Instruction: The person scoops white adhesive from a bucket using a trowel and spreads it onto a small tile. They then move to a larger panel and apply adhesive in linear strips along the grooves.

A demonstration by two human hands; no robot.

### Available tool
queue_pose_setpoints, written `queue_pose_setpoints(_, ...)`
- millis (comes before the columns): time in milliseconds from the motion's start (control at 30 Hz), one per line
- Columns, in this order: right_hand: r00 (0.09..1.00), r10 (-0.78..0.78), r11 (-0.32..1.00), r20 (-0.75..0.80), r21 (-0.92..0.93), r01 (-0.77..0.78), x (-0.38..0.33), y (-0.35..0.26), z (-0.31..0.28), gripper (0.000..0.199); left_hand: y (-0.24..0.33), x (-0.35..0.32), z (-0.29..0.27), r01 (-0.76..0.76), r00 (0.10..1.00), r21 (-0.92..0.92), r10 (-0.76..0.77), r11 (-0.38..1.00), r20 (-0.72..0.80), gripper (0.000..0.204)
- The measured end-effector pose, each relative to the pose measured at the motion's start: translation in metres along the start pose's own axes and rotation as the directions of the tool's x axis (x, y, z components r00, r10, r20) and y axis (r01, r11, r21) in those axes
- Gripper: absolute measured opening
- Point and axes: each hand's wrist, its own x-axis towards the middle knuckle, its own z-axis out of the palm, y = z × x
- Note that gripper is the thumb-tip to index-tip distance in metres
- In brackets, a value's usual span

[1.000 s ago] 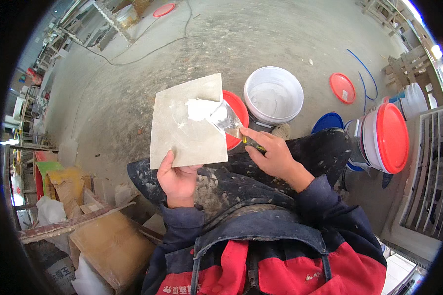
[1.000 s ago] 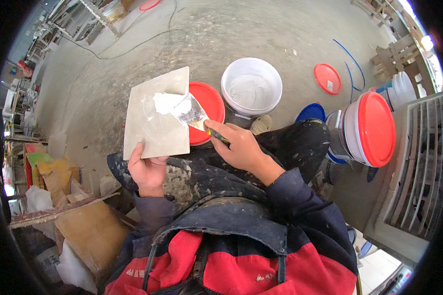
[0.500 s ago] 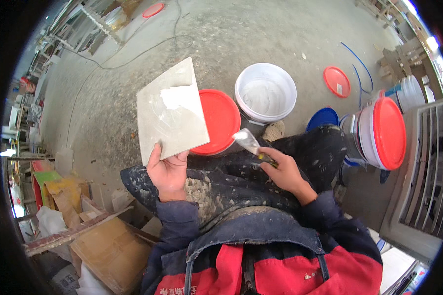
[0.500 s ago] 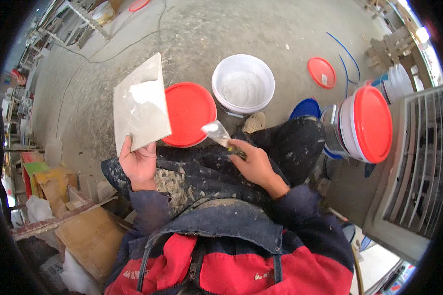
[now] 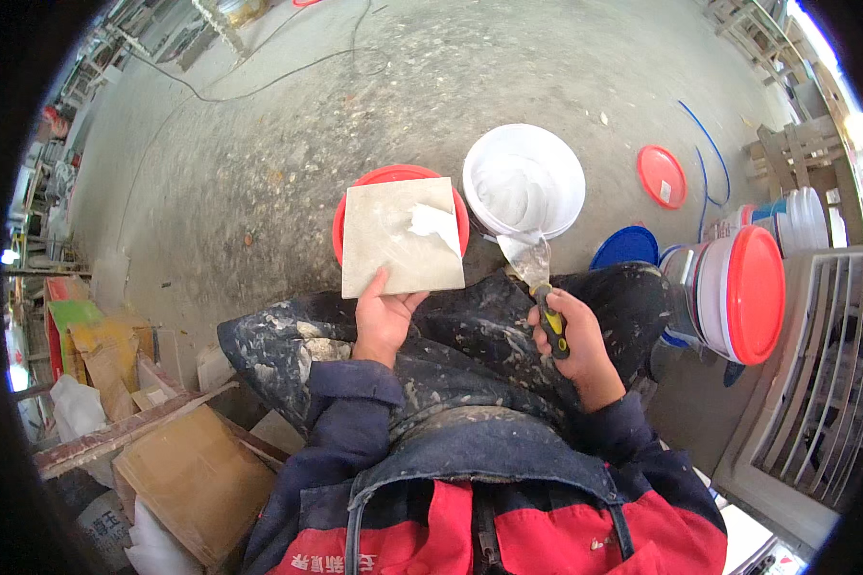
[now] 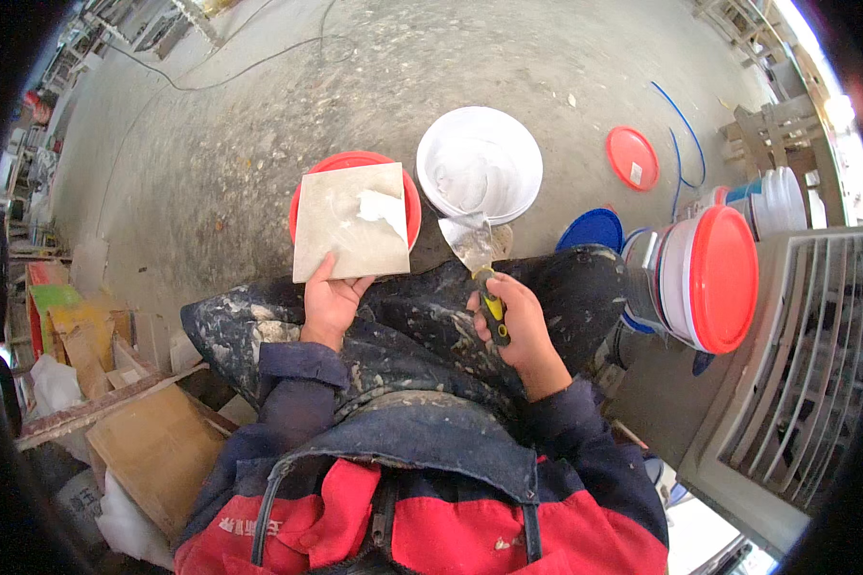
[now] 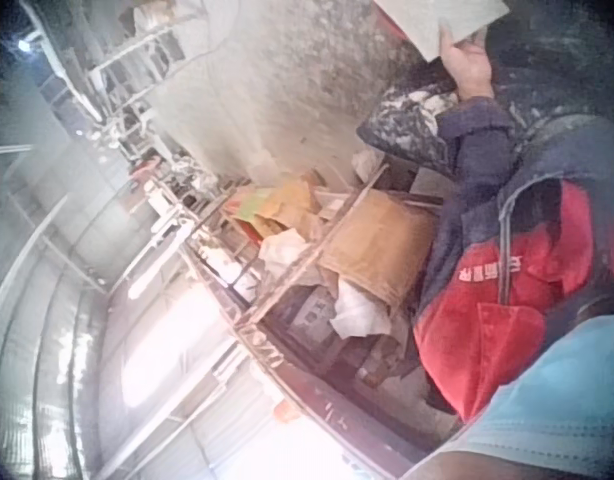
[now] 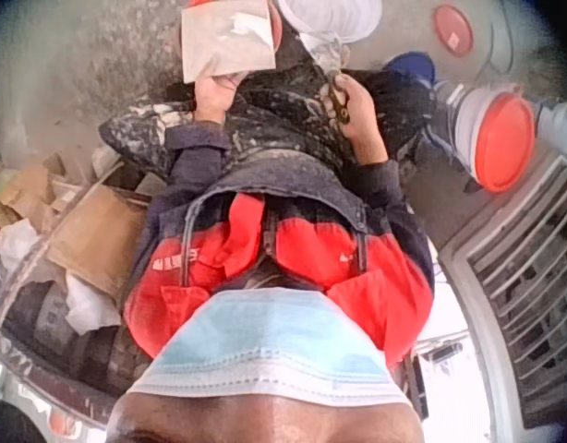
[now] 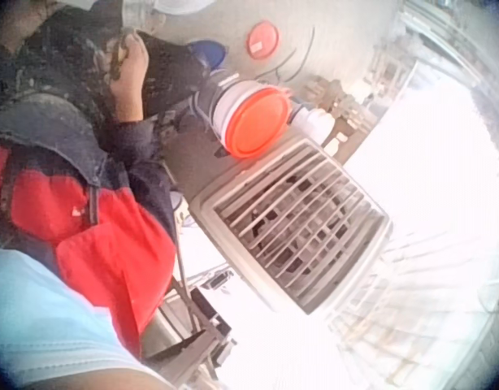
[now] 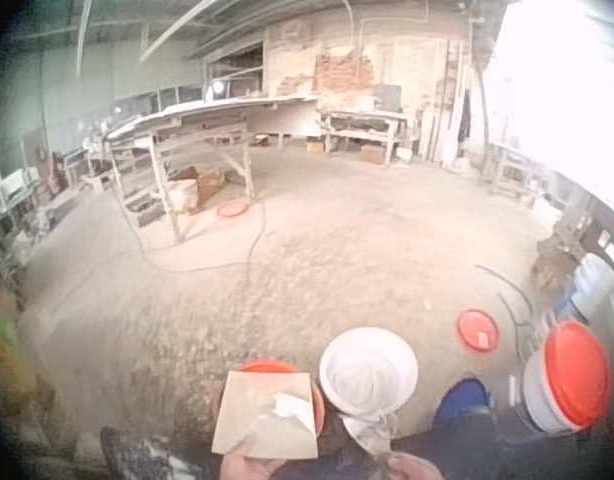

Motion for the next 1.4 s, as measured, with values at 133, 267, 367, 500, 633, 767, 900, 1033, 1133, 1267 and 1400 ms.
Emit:
queue_pose_setpoints(133, 0.997, 0.067, 0.997, -0.047, -0.04, -0.069, 0.006, 0.013, 0.004, 0.02, -0.003, -0.011, -0.025, 0.158, 0.966, 0.142, -0.124, 0.977, -0.226, 0.045)
queue_pose_setpoints(267, 0.99, 0.138, 0.978, -0.026, -0.153, -0.14, 0.01, 0.017, 0.015, 0.026, -0.008, -0.013, -0.042, 0.33, 0.912, 0.32, -0.212, 0.888, -0.352, 0.043)
queue_pose_setpoints(367, 0.975, 0.219, 0.934, -0.037, -0.28, -0.22, 0.014, 0.021, 0.019, 0.037, -0.011, -0.009, -0.042, 0.304, 0.898, 0.271, -0.179, 0.914, -0.401, 0.045)
queue_pose_setpoints(500, 0.942, 0.32, 0.884, -0.098, -0.327, -0.334, 0.016, 0.026, 0.031, 0.035, -0.011, -0.006, -0.038, 0.258, 0.875, 0.269, -0.106, 0.928, -0.473, 0.047)
queue_pose_setpoints(633, 0.942, 0.279, 0.904, -0.185, -0.279, -0.323, 0.026, 0.049, 0.05, 0.034, -0.014, -0.004, -0.043, 0.267, 0.87, 0.318, -0.085, 0.91, -0.486, 0.04)
queue_pose_setpoints(767, 0.962, 0.193, 0.932, -0.191, -0.27, -0.241, 0.056, 0.033, 0.069, 0.036, -0.012, -0.006, -0.035, 0.29, 0.856, 0.316, -0.097, 0.903, -0.508, 0.036)
queue_pose_setpoints(900, 0.957, 0.196, 0.871, -0.213, -0.409, -0.27, 0.097, -0.005, 0.081, 0.042, -0.008, -0.008, -0.03, 0.308, 0.843, 0.316, -0.103, 0.897, -0.529, 0.035)
queue_pose_setpoints(1033, 0.945, 0.304, 0.555, -0.122, -0.784, -0.279, 0.156, -0.072, 0.082, 0.041, -0.005, -0.01, -0.027, 0.308, 0.838, 0.292, -0.114, 0.906, -0.533, 0.035)
queue_pose_setpoints(1133, 0.912, 0.41, 0.246, 0.009, -0.964, -0.101, 0.205, -0.117, 0.115, 0.042, -0.007, -0.01, -0.032, 0.301, 0.839, 0.273, -0.118, 0.914, -0.531, 0.035)
queue_pose_setpoints(1267, 0.801, 0.595, -0.106, 0.07, -0.981, 0.165, 0.261, -0.132, 0.194, 0.048, -0.007, -0.01, -0.03, 0.288, 0.859, 0.27, -0.123, 0.919, -0.497, 0.035)
queue_pose_setpoints(1400, 0.677, 0.734, -0.479, -0.052, -0.746, 0.463, 0.283, -0.102, 0.287, 0.048, -0.007, -0.01, -0.033, 0.296, 0.871, 0.294, -0.13, 0.909, -0.474, 0.037)
